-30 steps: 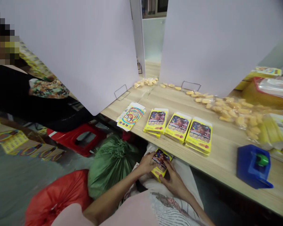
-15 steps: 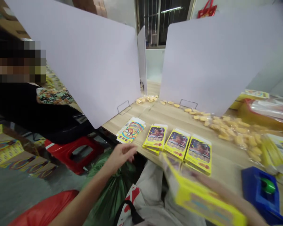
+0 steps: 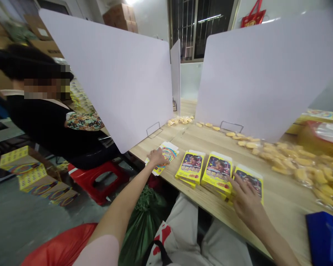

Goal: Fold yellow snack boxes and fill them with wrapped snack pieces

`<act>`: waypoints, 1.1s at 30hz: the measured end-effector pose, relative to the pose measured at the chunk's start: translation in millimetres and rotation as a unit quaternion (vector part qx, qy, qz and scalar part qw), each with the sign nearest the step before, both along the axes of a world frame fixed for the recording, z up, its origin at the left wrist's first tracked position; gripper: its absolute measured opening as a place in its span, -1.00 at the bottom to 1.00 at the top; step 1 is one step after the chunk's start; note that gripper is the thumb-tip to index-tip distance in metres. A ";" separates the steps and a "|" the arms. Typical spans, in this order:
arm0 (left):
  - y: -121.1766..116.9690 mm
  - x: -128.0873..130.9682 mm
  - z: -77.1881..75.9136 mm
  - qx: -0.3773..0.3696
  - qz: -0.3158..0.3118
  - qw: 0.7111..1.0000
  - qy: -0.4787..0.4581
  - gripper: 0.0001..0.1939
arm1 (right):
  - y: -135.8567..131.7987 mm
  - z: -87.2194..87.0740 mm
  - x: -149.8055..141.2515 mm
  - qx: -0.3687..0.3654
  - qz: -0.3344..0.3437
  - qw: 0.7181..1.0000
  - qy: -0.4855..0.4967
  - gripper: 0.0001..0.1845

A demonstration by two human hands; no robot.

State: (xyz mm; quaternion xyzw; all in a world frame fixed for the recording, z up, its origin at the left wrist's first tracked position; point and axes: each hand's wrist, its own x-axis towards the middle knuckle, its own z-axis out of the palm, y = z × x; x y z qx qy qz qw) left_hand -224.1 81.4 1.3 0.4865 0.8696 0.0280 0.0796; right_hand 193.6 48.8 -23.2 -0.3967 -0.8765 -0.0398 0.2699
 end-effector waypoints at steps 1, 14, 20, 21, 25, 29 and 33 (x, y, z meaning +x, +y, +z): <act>1.4 -1.6 0.4 0.002 0.003 1.000 0.002 0.05 | -5.2 2.4 2.2 0.000 -0.003 1.000 0.010 -0.25; -113.7 72.9 67.9 0.283 -0.159 0.921 -0.217 -0.01 | -70.7 51.6 -84.1 -0.504 0.124 0.737 0.432 -0.48; -158.7 167.3 24.0 0.279 -0.176 0.834 -0.442 -0.05 | -80.9 29.6 -71.3 -0.485 0.041 0.748 0.451 -0.61; -159.0 177.0 15.7 0.260 -0.169 0.809 -0.499 -0.19 | -86.0 23.8 -58.2 -0.474 0.000 0.759 0.446 -0.61; -157.0 204.7 -7.4 0.167 -0.213 0.711 -0.649 -0.37 | -112.6 3.2 -6.5 -0.452 -0.035 0.755 0.474 -0.50; -158.5 216.8 -20.3 0.082 -0.282 0.671 -0.681 -0.28 | -136.0 -10.3 24.7 -0.424 -0.036 0.766 0.481 -0.10; -149.9 219.1 -25.0 0.061 -0.320 0.707 -0.628 -0.46 | -142.0 -12.7 44.0 -0.405 -0.036 0.811 0.421 -0.49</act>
